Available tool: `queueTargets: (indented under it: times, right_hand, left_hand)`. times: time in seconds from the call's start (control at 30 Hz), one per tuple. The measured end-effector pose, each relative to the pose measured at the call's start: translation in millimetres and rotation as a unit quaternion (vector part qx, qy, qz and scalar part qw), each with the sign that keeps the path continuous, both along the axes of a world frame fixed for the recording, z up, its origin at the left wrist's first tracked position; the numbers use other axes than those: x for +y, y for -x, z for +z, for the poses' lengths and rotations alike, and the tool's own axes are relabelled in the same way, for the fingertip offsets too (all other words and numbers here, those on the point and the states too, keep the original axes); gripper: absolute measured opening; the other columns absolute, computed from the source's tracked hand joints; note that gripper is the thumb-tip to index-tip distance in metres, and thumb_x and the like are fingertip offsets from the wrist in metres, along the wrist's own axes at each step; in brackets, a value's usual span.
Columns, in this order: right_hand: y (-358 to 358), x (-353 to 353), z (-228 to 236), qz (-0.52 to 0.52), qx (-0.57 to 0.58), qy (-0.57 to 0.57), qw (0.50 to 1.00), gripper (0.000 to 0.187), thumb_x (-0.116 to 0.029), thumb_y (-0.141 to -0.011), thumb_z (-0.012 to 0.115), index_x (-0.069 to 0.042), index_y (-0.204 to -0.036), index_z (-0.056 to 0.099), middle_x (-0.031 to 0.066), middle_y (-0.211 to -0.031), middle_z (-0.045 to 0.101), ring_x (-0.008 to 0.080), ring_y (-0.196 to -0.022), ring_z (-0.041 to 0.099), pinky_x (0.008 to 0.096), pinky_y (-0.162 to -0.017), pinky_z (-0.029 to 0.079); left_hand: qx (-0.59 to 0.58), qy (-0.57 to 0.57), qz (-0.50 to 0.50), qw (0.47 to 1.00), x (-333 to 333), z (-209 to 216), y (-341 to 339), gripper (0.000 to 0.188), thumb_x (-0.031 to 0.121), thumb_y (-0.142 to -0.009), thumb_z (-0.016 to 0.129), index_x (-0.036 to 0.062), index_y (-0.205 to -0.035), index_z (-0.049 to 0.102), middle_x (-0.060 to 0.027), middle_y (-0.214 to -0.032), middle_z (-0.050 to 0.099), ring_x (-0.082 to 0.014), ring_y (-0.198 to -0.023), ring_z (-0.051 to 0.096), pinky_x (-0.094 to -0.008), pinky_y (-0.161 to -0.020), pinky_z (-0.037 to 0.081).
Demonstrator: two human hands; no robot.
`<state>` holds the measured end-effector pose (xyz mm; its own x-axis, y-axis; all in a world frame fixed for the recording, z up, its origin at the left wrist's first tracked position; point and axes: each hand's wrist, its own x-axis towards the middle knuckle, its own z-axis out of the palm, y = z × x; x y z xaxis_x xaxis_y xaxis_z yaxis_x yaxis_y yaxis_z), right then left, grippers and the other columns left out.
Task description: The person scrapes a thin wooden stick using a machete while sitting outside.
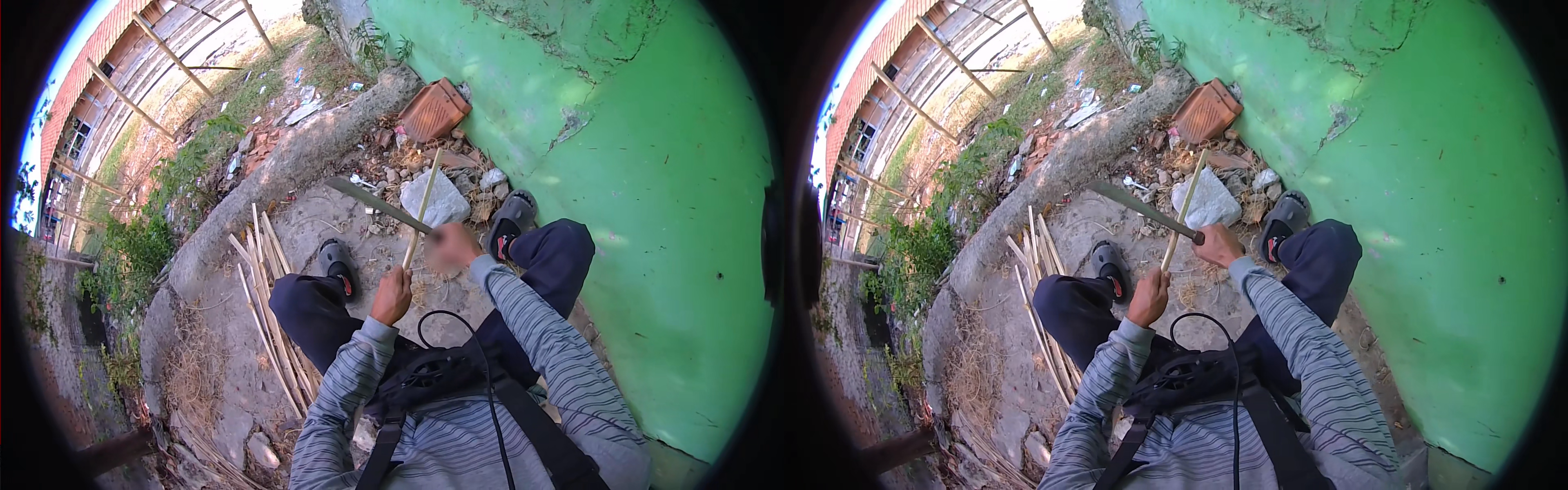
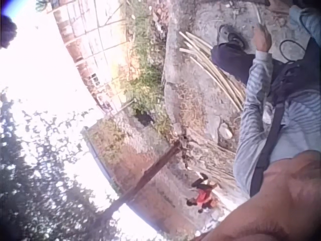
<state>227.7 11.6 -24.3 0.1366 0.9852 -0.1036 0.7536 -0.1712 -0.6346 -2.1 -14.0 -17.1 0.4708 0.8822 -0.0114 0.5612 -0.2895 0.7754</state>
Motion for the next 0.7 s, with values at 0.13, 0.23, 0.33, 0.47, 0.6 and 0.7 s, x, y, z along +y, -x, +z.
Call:
queueTargets:
  times: [0.13,0.23,0.33,0.47,0.6,0.7]
  right_hand:
    - [20.1,-13.1,10.1,0.025,-0.028,0.012,0.999,0.026,-0.033,-0.078,0.065,-0.008,-0.08,0.073,0.02,-0.077,0.07,0.0434,-0.077,0.07,0.0518,-0.071,0.056]
    - [19.0,-16.9,1.7,0.069,-0.047,-0.026,0.996,0.027,-0.035,-0.078,0.068,-0.008,-0.082,0.072,0.0197,-0.076,0.07,0.0431,-0.076,0.069,0.0517,-0.069,0.055]
    - [8.1,-7.6,3.0,0.041,-0.045,-0.041,0.997,0.028,-0.036,-0.078,0.07,-0.009,-0.082,0.071,0.0198,-0.075,0.069,0.0427,-0.073,0.069,0.0515,-0.066,0.055]
    - [2.1,-3.2,2.0,0.012,-0.039,0.001,0.999,0.024,-0.032,-0.076,0.068,-0.009,-0.08,0.074,0.0201,-0.077,0.07,0.0424,-0.075,0.069,0.0514,-0.07,0.055]
    - [22.0,-18.2,4.7,0.061,-0.016,-0.034,0.997,0.025,-0.033,-0.075,0.068,-0.009,-0.081,0.074,0.0209,-0.076,0.07,0.0425,-0.074,0.069,0.051,-0.068,0.055]
    - [-10.6,-0.4,-2.3,-0.002,-0.036,-0.019,0.999,0.027,-0.035,-0.078,0.067,-0.01,-0.081,0.074,0.0203,-0.075,0.07,0.0421,-0.073,0.069,0.0514,-0.069,0.055]
  left_hand:
    - [-0.004,-0.021,0.004,1.0,-2.0,-2.0,7.3,0.022,0.019,-0.103,0.053,0.0001,-0.092,0.048,-0.0316,-0.069,0.056,-0.0553,-0.066,0.054,-0.0636,-0.061,0.038]
    - [0.011,-0.006,0.003,1.0,-6.4,-1.9,8.5,0.022,0.019,-0.102,0.054,0.0001,-0.092,0.048,-0.0309,-0.072,0.057,-0.054,-0.068,0.054,-0.0626,-0.062,0.038]
    - [0.022,-0.016,-0.012,1.0,-17.5,4.4,13.1,0.021,0.018,-0.102,0.054,0.0003,-0.094,0.048,-0.0297,-0.075,0.058,-0.0524,-0.07,0.055,-0.062,-0.063,0.037]
    - [0.016,-0.004,-0.019,1.0,-20.9,2.3,17.0,0.017,0.015,-0.102,0.055,0.0006,-0.095,0.048,-0.0278,-0.072,0.057,-0.051,-0.068,0.055,-0.061,-0.062,0.038]
    - [0.016,-0.038,-0.013,0.999,-25.4,4.7,25.0,0.016,0.015,-0.101,0.056,0.0018,-0.095,0.048,-0.027,-0.066,0.054,-0.0511,-0.063,0.053,-0.0597,-0.058,0.037]
    - [0.006,-0.048,-0.037,0.998,-45.0,25.6,32.3,0.017,0.016,-0.101,0.056,0.002,-0.095,0.048,-0.0274,-0.067,0.055,-0.0514,-0.063,0.052,-0.0607,-0.059,0.036]
